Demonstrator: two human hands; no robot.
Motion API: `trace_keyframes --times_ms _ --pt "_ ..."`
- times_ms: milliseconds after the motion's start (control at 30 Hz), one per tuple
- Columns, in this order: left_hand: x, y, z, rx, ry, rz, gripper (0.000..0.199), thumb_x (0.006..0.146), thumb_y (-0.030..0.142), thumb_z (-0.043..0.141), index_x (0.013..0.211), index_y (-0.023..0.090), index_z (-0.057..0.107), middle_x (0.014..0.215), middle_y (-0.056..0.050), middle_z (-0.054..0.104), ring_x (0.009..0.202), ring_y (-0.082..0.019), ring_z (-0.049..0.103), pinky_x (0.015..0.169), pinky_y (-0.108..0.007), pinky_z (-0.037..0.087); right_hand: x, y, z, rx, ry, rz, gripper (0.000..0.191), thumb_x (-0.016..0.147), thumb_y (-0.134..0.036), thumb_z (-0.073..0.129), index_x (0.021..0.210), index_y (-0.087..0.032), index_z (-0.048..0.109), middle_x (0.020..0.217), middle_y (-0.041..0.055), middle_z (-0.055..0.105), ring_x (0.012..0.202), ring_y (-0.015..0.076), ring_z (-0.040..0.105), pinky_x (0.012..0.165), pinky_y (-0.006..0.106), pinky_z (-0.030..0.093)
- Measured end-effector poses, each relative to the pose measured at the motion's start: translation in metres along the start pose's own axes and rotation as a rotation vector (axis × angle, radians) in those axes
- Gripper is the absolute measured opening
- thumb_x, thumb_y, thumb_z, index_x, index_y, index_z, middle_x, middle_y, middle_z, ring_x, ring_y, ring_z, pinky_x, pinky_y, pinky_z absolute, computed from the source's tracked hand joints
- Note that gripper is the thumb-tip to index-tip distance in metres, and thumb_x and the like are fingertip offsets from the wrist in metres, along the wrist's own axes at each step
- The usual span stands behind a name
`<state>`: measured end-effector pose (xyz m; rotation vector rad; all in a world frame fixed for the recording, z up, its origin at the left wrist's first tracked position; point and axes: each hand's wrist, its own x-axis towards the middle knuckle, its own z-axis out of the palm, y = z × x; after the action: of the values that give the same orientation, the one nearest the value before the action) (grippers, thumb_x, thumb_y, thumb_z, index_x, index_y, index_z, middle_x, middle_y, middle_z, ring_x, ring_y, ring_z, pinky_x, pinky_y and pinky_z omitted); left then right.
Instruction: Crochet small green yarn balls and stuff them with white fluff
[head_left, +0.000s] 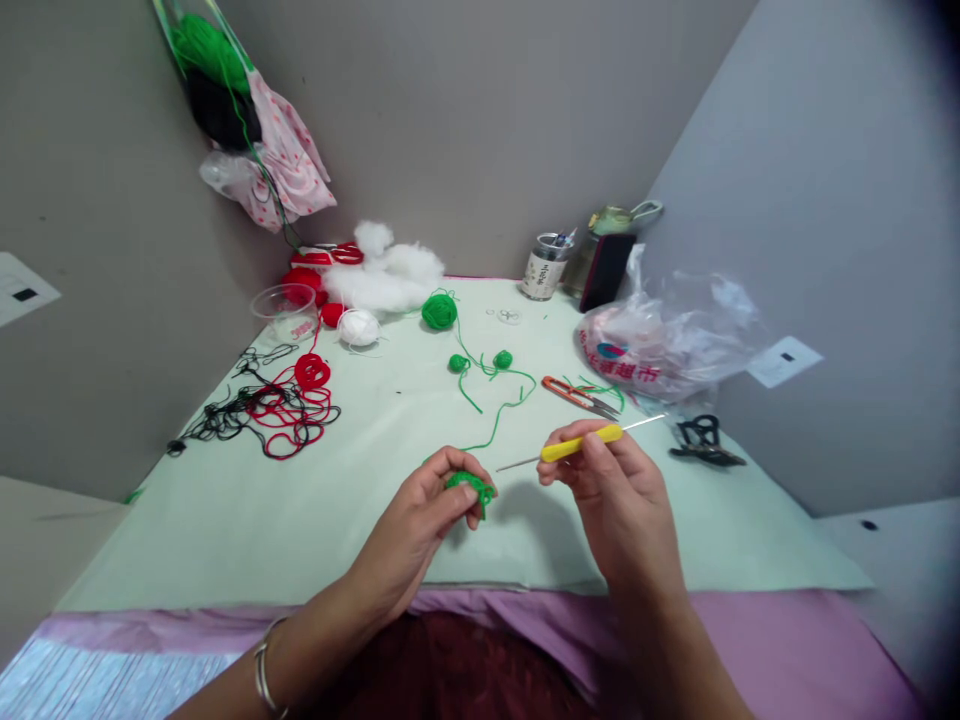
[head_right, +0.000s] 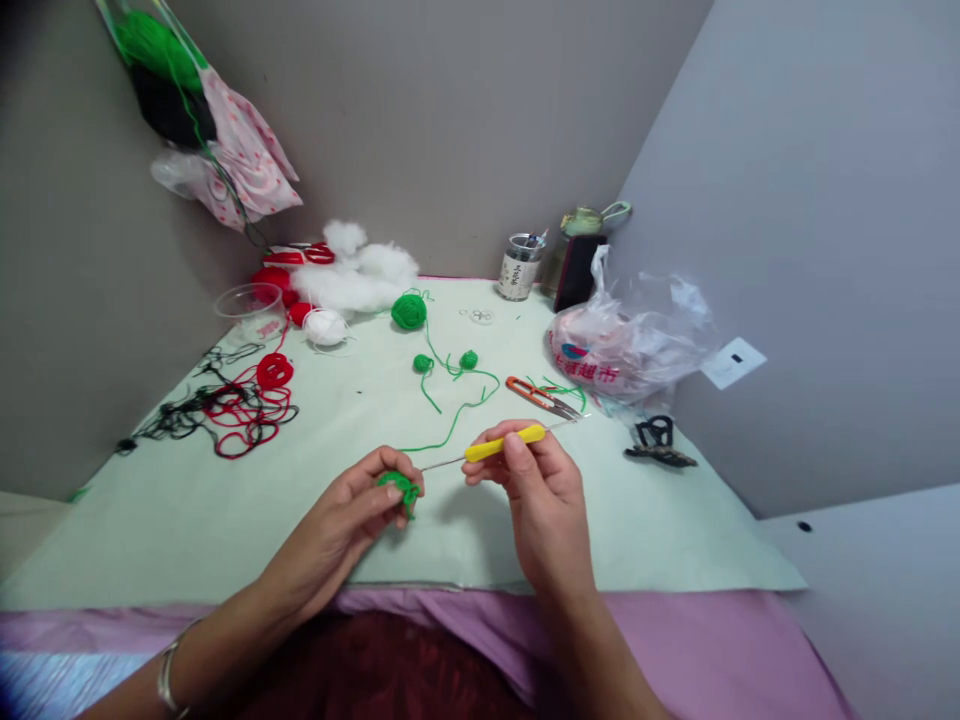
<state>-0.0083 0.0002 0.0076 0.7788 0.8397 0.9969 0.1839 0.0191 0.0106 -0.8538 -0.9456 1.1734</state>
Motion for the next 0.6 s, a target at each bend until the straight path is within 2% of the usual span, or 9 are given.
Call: trace_keyframes --times_ms 400,500,600 --pt "0.001 -0.001 0.001 0.010 0.002 -0.009 0.015 0.087 0.030 0.075 0.095 0.019 0.068 0.086 0.000 0.063 0.077 -0.013 0.054 0.078 -0.028 0.040 -0.010 0.007 0.004 -0.007 -0.099 0.044 0.015 0.097 -0.036 0.070 0.094 -0.022 0.076 0.086 0.0019 0.075 0.069 0.0134 0.072 0.066 0.026 0.061" --pt "0.000 0.000 0.003 -0.011 -0.006 0.015 0.018 0.088 0.032 0.077 0.097 0.018 0.070 0.090 -0.001 0.065 0.081 -0.013 0.057 0.082 -0.028 0.042 -0.012 0.008 0.006 0.017 -0.135 0.028 0.006 0.091 -0.028 0.077 0.092 -0.023 0.075 0.085 0.0002 0.073 0.071 0.0130 0.071 0.069 0.026 0.059" --pt "0.000 0.001 0.004 -0.035 -0.008 0.021 0.020 0.086 0.032 0.080 0.098 0.018 0.073 0.089 -0.001 0.065 0.083 -0.014 0.060 0.084 -0.028 0.044 -0.013 0.006 0.007 0.027 -0.149 0.000 0.009 0.086 -0.021 0.081 0.088 -0.024 0.074 0.085 -0.0005 0.072 0.073 0.0121 0.069 0.071 0.025 0.058"
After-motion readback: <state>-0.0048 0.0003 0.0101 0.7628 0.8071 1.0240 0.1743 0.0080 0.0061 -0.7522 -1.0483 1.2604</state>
